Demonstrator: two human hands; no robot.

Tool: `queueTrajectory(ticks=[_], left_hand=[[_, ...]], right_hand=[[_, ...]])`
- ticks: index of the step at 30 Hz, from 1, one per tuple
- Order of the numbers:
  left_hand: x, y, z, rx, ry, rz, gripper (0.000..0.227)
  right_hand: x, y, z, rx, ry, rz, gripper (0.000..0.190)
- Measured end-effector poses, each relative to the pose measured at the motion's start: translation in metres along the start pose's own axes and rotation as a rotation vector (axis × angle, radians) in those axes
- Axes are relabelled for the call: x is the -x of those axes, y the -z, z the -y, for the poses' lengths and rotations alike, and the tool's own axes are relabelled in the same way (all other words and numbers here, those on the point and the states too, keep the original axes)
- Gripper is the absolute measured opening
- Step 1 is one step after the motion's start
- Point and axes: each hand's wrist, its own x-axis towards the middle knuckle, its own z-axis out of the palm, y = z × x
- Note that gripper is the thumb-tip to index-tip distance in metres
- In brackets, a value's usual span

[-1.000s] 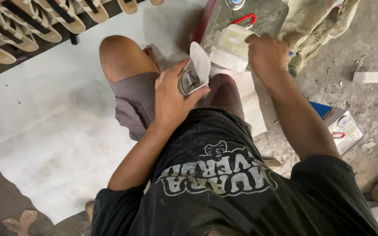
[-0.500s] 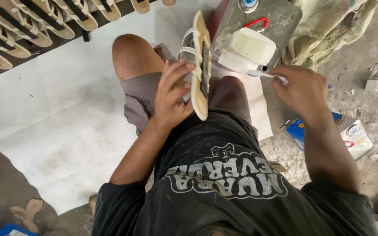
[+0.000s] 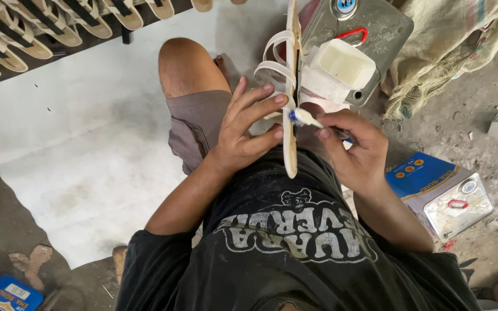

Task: The person paints the straps of multiple sandals using a toothbrush dipped in white paint. They handle each sandal one at a time, apply paint to the straps, and place the finished sandal on a nearby rack.

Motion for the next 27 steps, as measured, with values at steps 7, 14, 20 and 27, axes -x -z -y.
queueTrajectory(ticks=[7, 14, 20, 27], left_hand=[[-0.007, -0.001, -0.004, -0.035, 0.088, -0.016, 0.053], [-0.010, -0.003, -0.011, 0.044, 0.221, -0.016, 0.064], [-0.015, 0.004, -0.021, 0.111, 0.335, 0.020, 0.065], [-0.034, 0.018, -0.032, 0.282, 0.356, 0.135, 0.061]], right_hand=[[0.003, 0.001, 0.008, -0.108, 0.237, 0.090, 0.014], [0.001, 0.002, 0.008, -0.199, 0.207, 0.118, 0.014], [0.004, 0.004, -0.001, -0.180, 0.213, 0.091, 0.014], [-0.026, -0.006, -0.001, -0.312, 0.134, -0.065, 0.016]])
